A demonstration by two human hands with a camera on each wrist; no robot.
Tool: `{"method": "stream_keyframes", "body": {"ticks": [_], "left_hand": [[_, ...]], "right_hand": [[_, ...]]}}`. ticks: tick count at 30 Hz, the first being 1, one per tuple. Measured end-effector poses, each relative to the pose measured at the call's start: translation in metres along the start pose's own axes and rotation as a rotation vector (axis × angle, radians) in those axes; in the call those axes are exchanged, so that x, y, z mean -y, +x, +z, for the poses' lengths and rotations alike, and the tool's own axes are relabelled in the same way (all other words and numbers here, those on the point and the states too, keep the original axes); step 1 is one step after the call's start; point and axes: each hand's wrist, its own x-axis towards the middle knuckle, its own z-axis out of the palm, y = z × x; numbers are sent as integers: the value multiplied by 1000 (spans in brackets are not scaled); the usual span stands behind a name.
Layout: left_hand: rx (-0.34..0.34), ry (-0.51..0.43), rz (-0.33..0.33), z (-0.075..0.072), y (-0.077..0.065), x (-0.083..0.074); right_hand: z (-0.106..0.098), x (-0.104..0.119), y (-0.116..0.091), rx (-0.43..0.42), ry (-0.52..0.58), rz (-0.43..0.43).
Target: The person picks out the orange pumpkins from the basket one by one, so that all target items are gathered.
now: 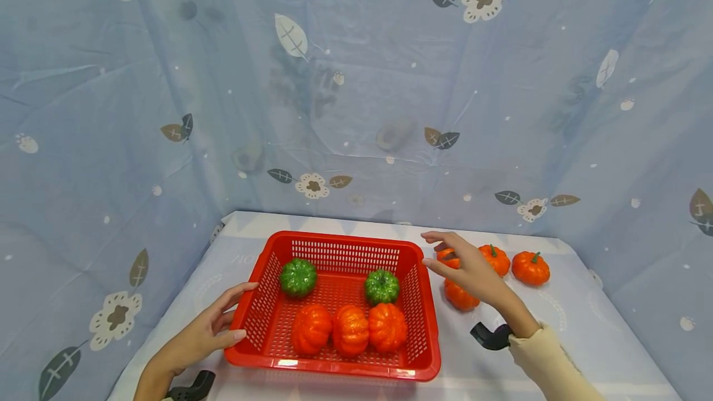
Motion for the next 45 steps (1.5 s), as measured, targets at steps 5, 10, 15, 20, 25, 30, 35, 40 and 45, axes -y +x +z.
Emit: {"method": "stream_keyframes", "body": {"ticks": [5, 10, 15, 20, 25, 30, 35, 40, 45], "left_hand": [[-3, 10, -4, 0, -1, -1], [-12, 30, -4, 1, -1, -2], [-19, 39, 0, 2, -1, -2], [-22, 40, 7, 2, -1, -1], [-18, 38, 8, 2, 1, -1], [-16, 43, 12, 2, 2, -1], [-20, 46, 11, 2, 2, -1], [-21, 41, 6, 2, 1, -1], [-21, 42, 4, 2, 0, -1]], "right_hand": [[12, 12, 10, 40, 7, -62], [25, 20, 18, 81, 6, -127], [37, 29, 23, 140, -21, -148], [49, 38, 30, 204, -11, -148], [61, 47, 38, 279, 6, -181], [74, 54, 46, 335, -40, -184], [88, 55, 51, 430, -54, -186], [105, 51, 53, 532, -38, -190], [115, 53, 51, 630, -77, -206]]}}
